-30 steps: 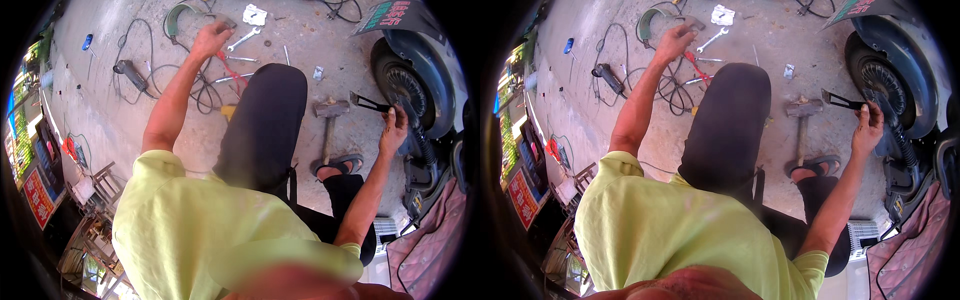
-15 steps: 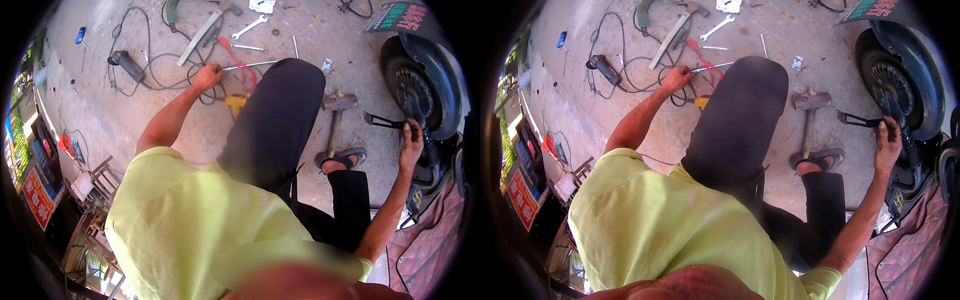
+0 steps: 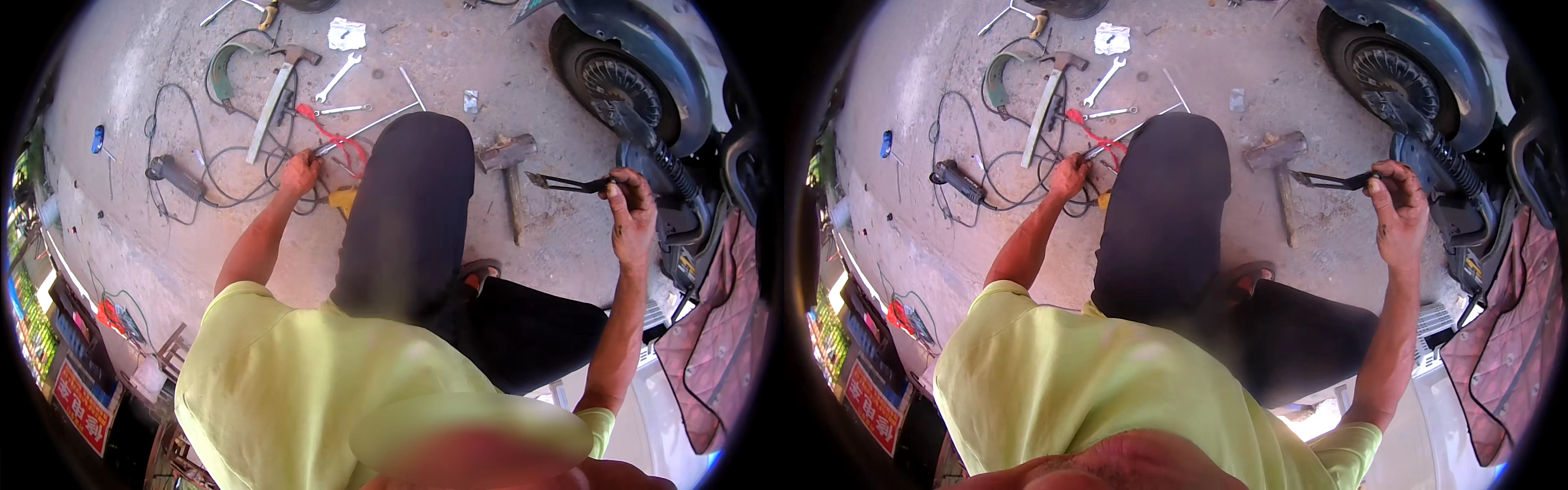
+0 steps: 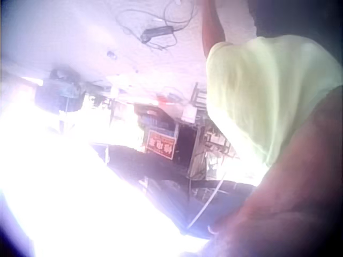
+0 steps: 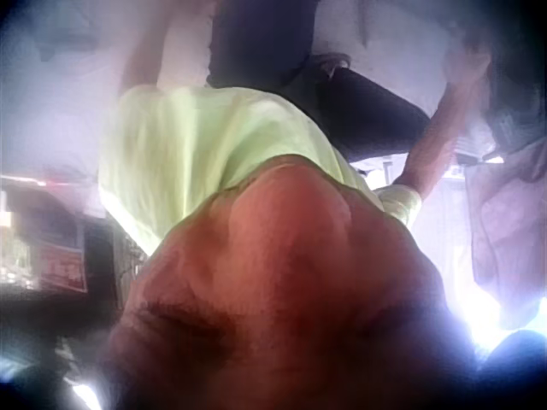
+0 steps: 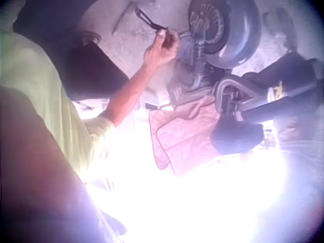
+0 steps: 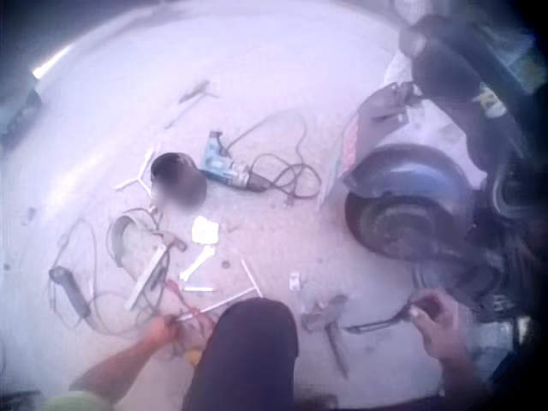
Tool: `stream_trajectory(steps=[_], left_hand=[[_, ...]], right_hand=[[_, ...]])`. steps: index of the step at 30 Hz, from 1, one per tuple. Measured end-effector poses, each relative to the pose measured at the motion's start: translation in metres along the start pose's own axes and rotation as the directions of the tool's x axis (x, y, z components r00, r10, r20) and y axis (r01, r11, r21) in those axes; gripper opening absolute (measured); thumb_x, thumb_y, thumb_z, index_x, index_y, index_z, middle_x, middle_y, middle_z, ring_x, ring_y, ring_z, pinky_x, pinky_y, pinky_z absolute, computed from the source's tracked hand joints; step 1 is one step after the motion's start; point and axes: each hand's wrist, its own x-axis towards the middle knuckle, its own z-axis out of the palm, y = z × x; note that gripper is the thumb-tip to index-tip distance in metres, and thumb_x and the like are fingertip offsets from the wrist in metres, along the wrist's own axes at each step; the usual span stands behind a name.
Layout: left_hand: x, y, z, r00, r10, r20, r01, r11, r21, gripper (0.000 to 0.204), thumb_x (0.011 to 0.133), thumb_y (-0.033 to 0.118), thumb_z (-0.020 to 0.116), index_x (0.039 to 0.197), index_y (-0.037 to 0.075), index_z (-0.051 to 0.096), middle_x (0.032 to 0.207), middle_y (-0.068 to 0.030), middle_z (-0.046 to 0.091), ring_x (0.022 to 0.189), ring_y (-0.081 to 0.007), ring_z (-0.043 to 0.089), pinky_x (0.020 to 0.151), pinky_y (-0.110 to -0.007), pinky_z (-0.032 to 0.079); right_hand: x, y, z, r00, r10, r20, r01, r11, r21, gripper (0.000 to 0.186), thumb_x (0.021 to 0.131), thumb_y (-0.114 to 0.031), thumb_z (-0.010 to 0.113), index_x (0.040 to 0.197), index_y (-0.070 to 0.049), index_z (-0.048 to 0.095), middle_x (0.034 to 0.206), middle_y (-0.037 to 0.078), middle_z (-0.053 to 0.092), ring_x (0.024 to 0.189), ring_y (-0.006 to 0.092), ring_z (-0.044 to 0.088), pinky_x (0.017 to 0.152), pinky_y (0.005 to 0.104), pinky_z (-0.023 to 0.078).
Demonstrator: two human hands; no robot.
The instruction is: The person aligns a metal bracket onto a bicycle axle, secures a screw with a screwdriver, and uses a hammer to position components on the wheel assembly.
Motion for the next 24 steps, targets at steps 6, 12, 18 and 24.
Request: stream_trajectory(steps=[6, 12, 18, 24], left_hand=[[-0.017, 0.01, 0.023, 0.997, -0.025, 0.069, 0.022, 0.999, 0.041, 0.049, 0.091, 0.046, 0.064, 0.11, 0.001, 0.07, 0.104, -0.0229, 0.073, 0.093, -0.0376, 0.072, 0.08, -0.047, 0.055], [-0.031, 0.001, 0.065, 0.983, 0.006, 0.181, 0.022, 0.988, -0.153, 0.048, 0.091, 0.045, 0.065, 0.108, 0.0, 0.071, 0.099, -0.0186, 0.074, 0.087, -0.0308, 0.073, 0.075, -0.043, 0.055], [-0.031, 0.017, 0.062, 0.982, 0.012, 0.187, 0.018, 0.988, -0.155, 0.047, 0.092, 0.044, 0.064, 0.109, 0.001, 0.07, 0.099, -0.0167, 0.074, 0.086, -0.029, 0.072, 0.074, -0.042, 0.055], [-0.049, 0.026, 0.055, 0.988, -0.001, 0.152, 0.028, 0.983, -0.181, 0.046, 0.094, 0.044, 0.063, 0.11, 0.001, 0.07, 0.098, -0.0148, 0.073, 0.085, -0.0273, 0.071, 0.072, -0.041, 0.055]], right_hand=[[-0.028, 0.015, 0.032, 0.99, 0.079, -0.119, -0.077, 0.997, 0.021, 0.02, 0.094, -0.006, 0.071, 0.113, -0.003, 0.067, 0.102, 0.001, 0.067, 0.094, 0.0088, 0.063, 0.084, 0.0259, 0.051], [-0.016, 0.021, 0.061, 0.995, 0.016, -0.101, -0.019, 0.999, -0.03, 0.022, 0.091, -0.014, 0.071, 0.11, -0.002, 0.069, 0.104, 0.007, 0.07, 0.095, 0.0171, 0.068, 0.086, 0.0339, 0.054], [-0.016, 0.017, 0.058, 0.991, -0.132, 0.037, 0.132, 0.991, -0.021, 0.024, 0.09, -0.015, 0.07, 0.109, -0.002, 0.069, 0.105, 0.01, 0.068, 0.094, 0.0212, 0.068, 0.084, 0.0356, 0.054], [-0.016, 0.03, 0.039, 0.964, -0.241, 0.114, 0.248, 0.968, -0.046, 0.027, 0.089, -0.019, 0.069, 0.11, -0.002, 0.068, 0.108, 0.013, 0.067, 0.1, 0.0264, 0.067, 0.088, 0.0387, 0.053]])
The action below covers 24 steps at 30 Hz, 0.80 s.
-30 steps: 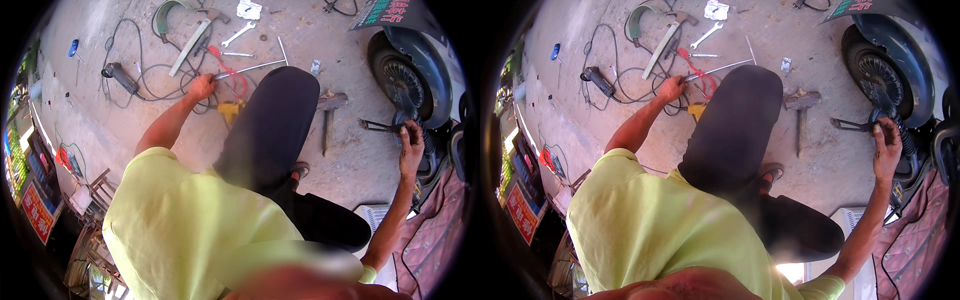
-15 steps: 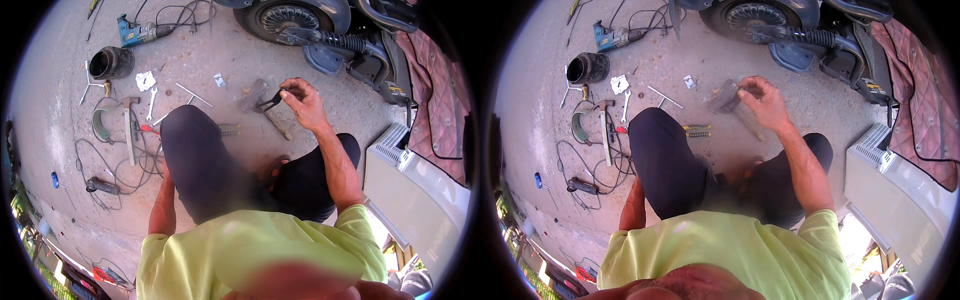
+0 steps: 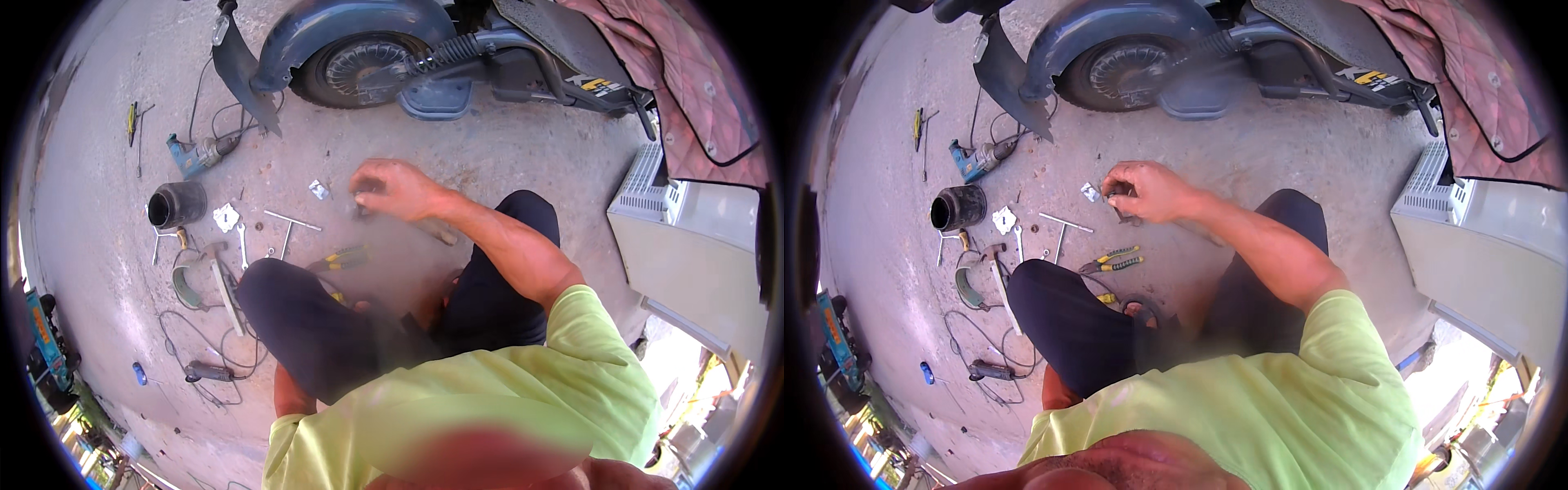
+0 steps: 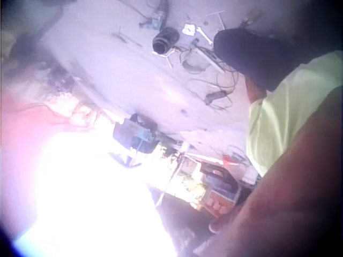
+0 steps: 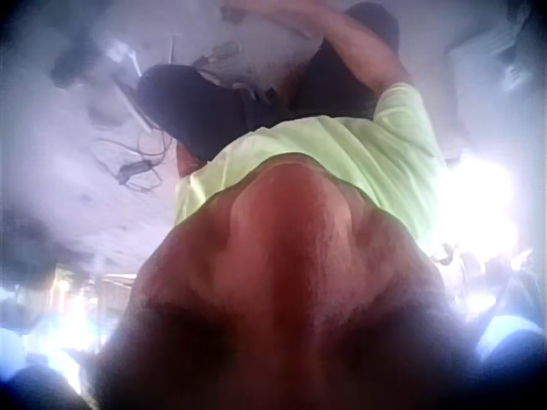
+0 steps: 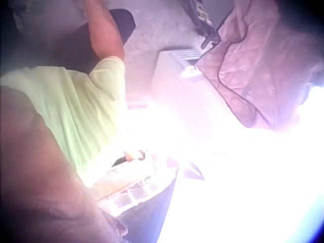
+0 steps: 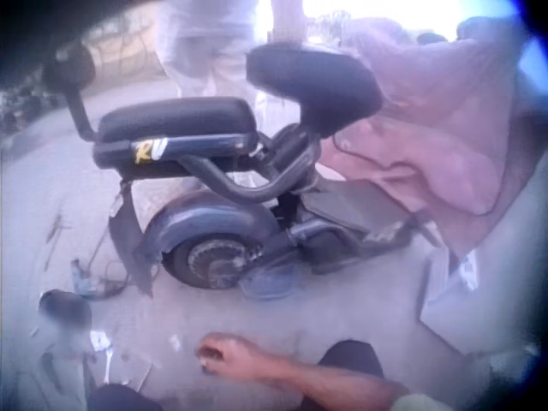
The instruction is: The person aligns a metal bracket onto a bicycle axle, secures a screw with a screwdriver, and uses a hammer to position components on the wheel assembly.
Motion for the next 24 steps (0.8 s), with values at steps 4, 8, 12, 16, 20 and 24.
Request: stream_trajectory(steps=[4, 8, 12, 16, 20, 24], left_hand=[[-0.007, 0.008, 0.003, 1.0, -0.005, 0.011, 0.005, 1.0, -0.011, 0.045, 0.094, 0.043, 0.063, 0.111, 0.002, 0.069, 0.098, -0.0136, 0.073, 0.084, -0.0261, 0.07, 0.072, -0.04, 0.054], [-0.012, 0.01, 0.002, 1.0, -0.021, 0.011, 0.022, 1.0, -0.021, 0.044, 0.095, 0.043, 0.062, 0.112, 0.002, 0.069, 0.097, -0.0124, 0.072, 0.083, -0.025, 0.07, 0.071, -0.039, 0.054], [-0.015, 0.015, -0.002, 0.999, -0.027, 0.019, 0.028, 0.999, -0.017, 0.044, 0.096, 0.042, 0.062, 0.113, 0.003, 0.068, 0.097, -0.0111, 0.072, 0.082, -0.0238, 0.069, 0.07, -0.038, 0.054], [-0.021, 0.022, -0.008, 0.999, -0.03, 0.024, 0.03, 0.999, -0.017, 0.043, 0.097, 0.042, 0.061, 0.113, 0.003, 0.068, 0.096, -0.0099, 0.072, 0.082, -0.0226, 0.068, 0.069, -0.037, 0.054], [-0.023, 0.032, -0.014, 0.999, -0.03, 0.034, 0.031, 1.0, -0.007, 0.042, 0.097, 0.041, 0.061, 0.114, 0.003, 0.068, 0.096, -0.0086, 0.071, 0.081, -0.0214, 0.068, 0.068, -0.037, 0.054], [-0.022, 0.044, -0.019, 0.998, -0.025, 0.063, 0.024, 1.0, 0.002, 0.041, 0.098, 0.041, 0.06, 0.115, 0.004, 0.067, 0.096, -0.0074, 0.071, 0.08, -0.0203, 0.067, 0.067, -0.036, 0.053]], right_hand=[[-0.014, 0.009, -0.017, 0.998, -0.041, -0.043, 0.039, 0.998, -0.05, 0.026, 0.086, -0.019, 0.068, 0.106, -0.002, 0.068, 0.105, 0.013, 0.069, 0.097, 0.0282, 0.068, 0.086, 0.0398, 0.054], [-0.027, 0.019, -0.027, 0.986, -0.125, -0.114, 0.106, 0.982, -0.155, 0.026, 0.085, -0.02, 0.068, 0.104, -0.003, 0.069, 0.103, 0.012, 0.071, 0.094, 0.0295, 0.068, 0.084, 0.0416, 0.054], [-0.032, 0.027, -0.03, 0.996, -0.06, -0.068, 0.051, 0.991, -0.123, 0.023, 0.085, -0.019, 0.067, 0.103, -0.004, 0.069, 0.1, 0.011, 0.07, 0.093, 0.0287, 0.068, 0.082, 0.0427, 0.053], [-0.035, 0.023, -0.038, 1.0, -0.027, -0.014, 0.026, 0.994, -0.106, 0.023, 0.086, -0.019, 0.067, 0.104, -0.005, 0.069, 0.101, 0.011, 0.069, 0.094, 0.0291, 0.068, 0.083, 0.0436, 0.053], [-0.038, 0.029, -0.04, 0.998, -0.055, -0.034, 0.052, 0.993, -0.104, 0.022, 0.086, -0.018, 0.067, 0.104, -0.006, 0.069, 0.1, 0.011, 0.069, 0.093, 0.0284, 0.068, 0.082, 0.0435, 0.053], [-0.039, 0.028, -0.046, 0.993, -0.111, -0.05, 0.107, 0.991, -0.081, 0.021, 0.084, -0.018, 0.067, 0.101, -0.005, 0.07, 0.092, 0.011, 0.069, 0.091, 0.0289, 0.068, 0.079, 0.044, 0.052]])
